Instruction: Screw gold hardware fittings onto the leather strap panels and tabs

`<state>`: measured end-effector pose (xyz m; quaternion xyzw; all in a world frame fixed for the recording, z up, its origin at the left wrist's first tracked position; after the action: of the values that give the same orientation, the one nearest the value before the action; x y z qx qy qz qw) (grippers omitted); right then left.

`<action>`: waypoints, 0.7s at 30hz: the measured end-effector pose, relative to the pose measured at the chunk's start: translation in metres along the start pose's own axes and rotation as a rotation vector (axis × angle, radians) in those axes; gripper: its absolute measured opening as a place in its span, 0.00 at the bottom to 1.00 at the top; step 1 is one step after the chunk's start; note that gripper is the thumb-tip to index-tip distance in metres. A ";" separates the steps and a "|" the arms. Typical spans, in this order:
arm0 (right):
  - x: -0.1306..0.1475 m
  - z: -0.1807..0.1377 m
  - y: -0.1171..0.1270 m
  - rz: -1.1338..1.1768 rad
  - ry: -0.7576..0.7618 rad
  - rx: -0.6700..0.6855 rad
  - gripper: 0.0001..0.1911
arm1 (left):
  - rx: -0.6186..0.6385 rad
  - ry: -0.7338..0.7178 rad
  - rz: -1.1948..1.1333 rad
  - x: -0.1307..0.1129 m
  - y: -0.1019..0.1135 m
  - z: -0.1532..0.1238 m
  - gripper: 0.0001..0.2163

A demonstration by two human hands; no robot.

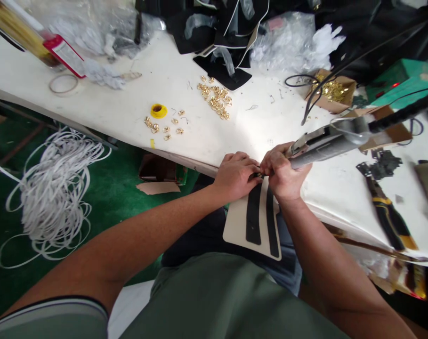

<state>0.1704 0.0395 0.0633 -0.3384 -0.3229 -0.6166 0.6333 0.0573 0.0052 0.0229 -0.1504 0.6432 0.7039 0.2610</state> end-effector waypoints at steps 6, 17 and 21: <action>-0.005 0.000 -0.004 -0.062 -0.184 0.066 0.25 | -0.003 0.017 0.064 -0.003 0.004 -0.002 0.10; -0.008 0.040 0.025 -0.808 -0.176 0.423 0.32 | 0.035 0.056 0.095 -0.006 0.012 -0.001 0.12; -0.042 0.032 0.038 -1.125 -0.248 0.651 0.25 | 0.073 0.049 0.175 -0.010 0.016 0.003 0.20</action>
<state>0.2072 0.0897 0.0457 0.0221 -0.6907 -0.6808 0.2427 0.0566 0.0059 0.0419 -0.1010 0.6852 0.6964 0.1880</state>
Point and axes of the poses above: each hand's wrist, its own z-axis towards the middle knuckle, its own y-axis out of the back of the hand, x = y × z, the point moved 7 cm from there along z, towards the middle knuckle, and after that the axes turned 14 degrees about y, right-handed, at the moved point
